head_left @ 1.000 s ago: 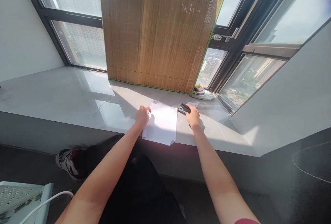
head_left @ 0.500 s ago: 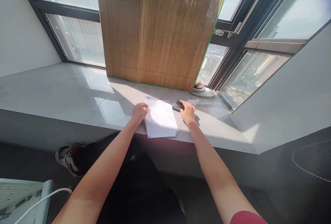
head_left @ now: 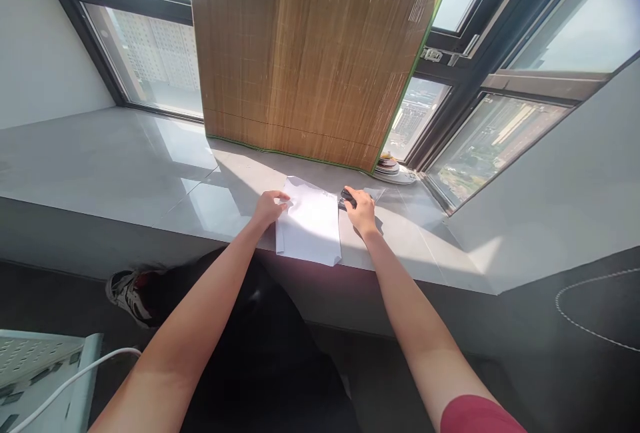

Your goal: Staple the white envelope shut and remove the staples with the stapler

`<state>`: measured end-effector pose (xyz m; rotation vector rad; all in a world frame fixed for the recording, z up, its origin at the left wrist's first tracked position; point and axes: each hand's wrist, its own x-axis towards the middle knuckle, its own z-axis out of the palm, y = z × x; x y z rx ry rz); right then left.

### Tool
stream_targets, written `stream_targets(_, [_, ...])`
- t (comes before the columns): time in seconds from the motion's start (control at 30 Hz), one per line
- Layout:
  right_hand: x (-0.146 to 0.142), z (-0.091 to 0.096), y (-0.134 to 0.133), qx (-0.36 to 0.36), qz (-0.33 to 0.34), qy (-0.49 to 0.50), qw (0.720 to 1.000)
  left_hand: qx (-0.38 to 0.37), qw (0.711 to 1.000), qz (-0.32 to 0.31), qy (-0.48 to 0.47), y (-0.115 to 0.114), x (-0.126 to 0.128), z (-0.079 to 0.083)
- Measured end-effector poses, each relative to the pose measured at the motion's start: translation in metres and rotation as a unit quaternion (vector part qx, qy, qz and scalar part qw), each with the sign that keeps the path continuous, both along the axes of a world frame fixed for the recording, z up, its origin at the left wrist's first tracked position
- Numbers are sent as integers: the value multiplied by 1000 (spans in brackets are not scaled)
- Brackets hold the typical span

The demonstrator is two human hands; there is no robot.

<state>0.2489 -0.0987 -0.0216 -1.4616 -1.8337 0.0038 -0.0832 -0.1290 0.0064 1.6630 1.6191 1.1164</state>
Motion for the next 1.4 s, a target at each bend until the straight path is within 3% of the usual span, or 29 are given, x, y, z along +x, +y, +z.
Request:
stream_targets(0.43, [1, -1, 6, -7, 32, -11, 999, -24, 1000, -14, -4, 1, 2, -5])
stream_targets(1.4, [-3, -2, 4, -7, 33, -28, 999, -40, 999, -22, -16, -3, 6, -1])
